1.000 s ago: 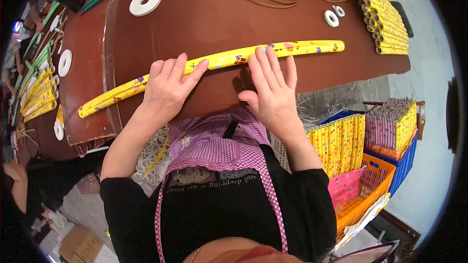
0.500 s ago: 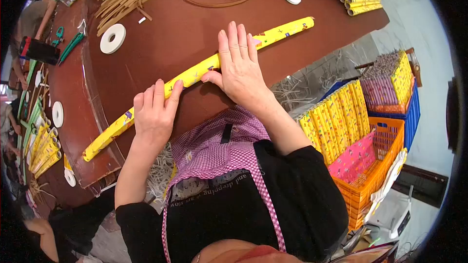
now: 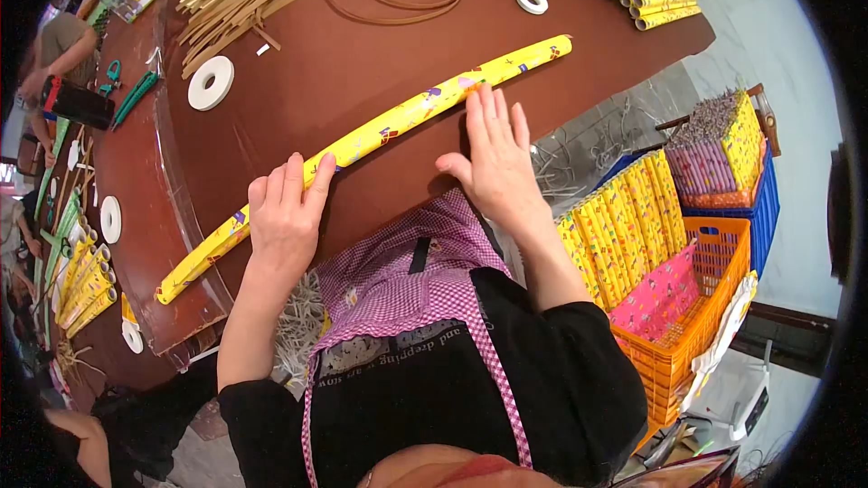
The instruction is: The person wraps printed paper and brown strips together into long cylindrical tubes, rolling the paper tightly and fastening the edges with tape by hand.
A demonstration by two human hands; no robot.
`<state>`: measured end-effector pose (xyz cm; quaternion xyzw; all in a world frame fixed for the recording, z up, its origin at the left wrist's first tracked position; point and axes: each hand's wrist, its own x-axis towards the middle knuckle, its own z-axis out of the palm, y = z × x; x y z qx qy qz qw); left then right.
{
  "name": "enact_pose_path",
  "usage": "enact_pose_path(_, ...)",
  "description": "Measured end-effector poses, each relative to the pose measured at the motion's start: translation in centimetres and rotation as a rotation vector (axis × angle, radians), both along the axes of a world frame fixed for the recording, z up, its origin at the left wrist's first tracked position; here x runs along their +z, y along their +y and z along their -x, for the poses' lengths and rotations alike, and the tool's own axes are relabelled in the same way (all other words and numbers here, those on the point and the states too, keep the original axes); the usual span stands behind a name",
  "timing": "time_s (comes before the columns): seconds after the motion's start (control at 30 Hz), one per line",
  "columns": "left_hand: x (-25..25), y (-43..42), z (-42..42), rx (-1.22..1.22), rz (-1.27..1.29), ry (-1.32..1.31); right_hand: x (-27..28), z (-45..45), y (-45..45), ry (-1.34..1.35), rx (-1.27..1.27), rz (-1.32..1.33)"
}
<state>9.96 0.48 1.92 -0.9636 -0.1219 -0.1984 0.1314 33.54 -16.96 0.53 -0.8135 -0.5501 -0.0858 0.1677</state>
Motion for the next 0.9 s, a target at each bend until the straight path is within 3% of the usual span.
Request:
enact_pose_path(0.27,0.0,0.0,-0.1,0.001,-0.004,-0.011,0.4,-3.1,5.4,-0.097,-0.034,-0.21)
enact_pose_path(0.33,0.1,-0.2,-0.1,0.007,0.004,-0.015,-0.4,-3.4,5.5,-0.087,-0.034,-0.122)
enact_pose_path(0.6,0.3,-0.3,-0.3,0.036,0.041,-0.02,-0.8,-3.4,2.3,-0.022,-0.133,-0.18)
enact_pose_path(0.73,0.4,-0.5,-0.2,0.02,0.012,-0.012,-0.7,-3.9,-0.1,-0.047,-0.179,-0.048)
enact_pose_path(0.8,0.1,-0.4,-0.1,0.018,0.041,-0.003,-1.0,-4.5,-0.8,-0.069,-0.342,0.128)
enact_pose_path(0.9,0.0,-0.3,0.0,0.008,0.035,0.001,0.7,-5.2,0.7,-0.042,-0.311,-0.035)
